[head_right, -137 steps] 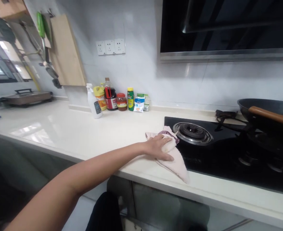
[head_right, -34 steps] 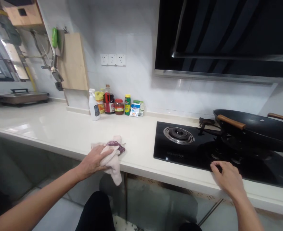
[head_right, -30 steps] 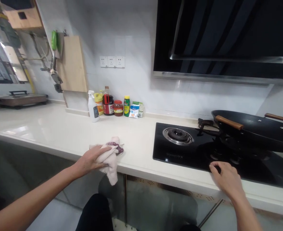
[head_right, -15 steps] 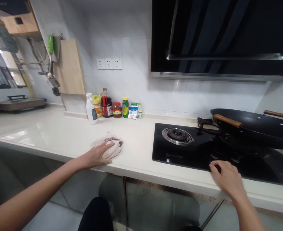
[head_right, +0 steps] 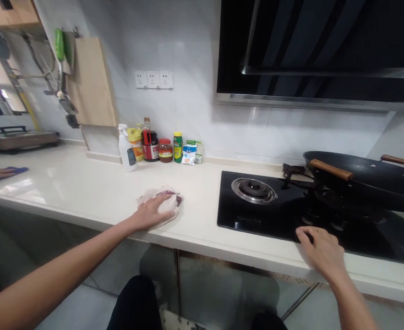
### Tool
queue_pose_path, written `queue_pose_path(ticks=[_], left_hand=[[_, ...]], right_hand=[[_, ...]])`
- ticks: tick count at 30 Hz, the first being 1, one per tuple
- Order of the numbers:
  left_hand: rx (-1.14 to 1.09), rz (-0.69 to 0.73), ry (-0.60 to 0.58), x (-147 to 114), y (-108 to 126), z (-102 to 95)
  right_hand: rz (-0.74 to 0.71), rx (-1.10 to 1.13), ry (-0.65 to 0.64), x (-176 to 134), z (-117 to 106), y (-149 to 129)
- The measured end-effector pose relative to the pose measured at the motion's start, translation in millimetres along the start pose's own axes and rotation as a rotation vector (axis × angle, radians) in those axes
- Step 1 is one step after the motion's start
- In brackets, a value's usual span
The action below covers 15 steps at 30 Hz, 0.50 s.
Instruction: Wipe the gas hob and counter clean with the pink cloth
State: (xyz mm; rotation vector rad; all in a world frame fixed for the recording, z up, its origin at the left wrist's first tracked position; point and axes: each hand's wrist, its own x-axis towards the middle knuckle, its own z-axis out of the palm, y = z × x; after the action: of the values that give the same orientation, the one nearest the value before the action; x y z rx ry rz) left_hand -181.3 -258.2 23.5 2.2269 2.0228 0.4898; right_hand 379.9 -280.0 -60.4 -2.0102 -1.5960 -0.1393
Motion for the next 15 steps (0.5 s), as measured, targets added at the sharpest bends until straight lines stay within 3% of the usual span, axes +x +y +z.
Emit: queue_pose_path(ticks=[4,8,11,15], left_hand=[[-0.020,0.005,-0.052,26.8,23.2,7.8],[-0.011,-0.014,-0.045,59.0,43.0,19.2],[-0.006,-0.025,-0.051,83.8,51.3,27.1],[0.002,-0.035,-0.063,118.8,59.1,34.8]], right_hand=[[-0.232,0.176,-0.089,-6.2,1.9,-60.0],[-0.450,0.201,-0.149,-18.6,7.7,-119.4],[-0.501,0.191,-0.175,-30.1,14.2,-137.2],[-0.506,0.167,-0.171,-41.1,21.0,-136.4]])
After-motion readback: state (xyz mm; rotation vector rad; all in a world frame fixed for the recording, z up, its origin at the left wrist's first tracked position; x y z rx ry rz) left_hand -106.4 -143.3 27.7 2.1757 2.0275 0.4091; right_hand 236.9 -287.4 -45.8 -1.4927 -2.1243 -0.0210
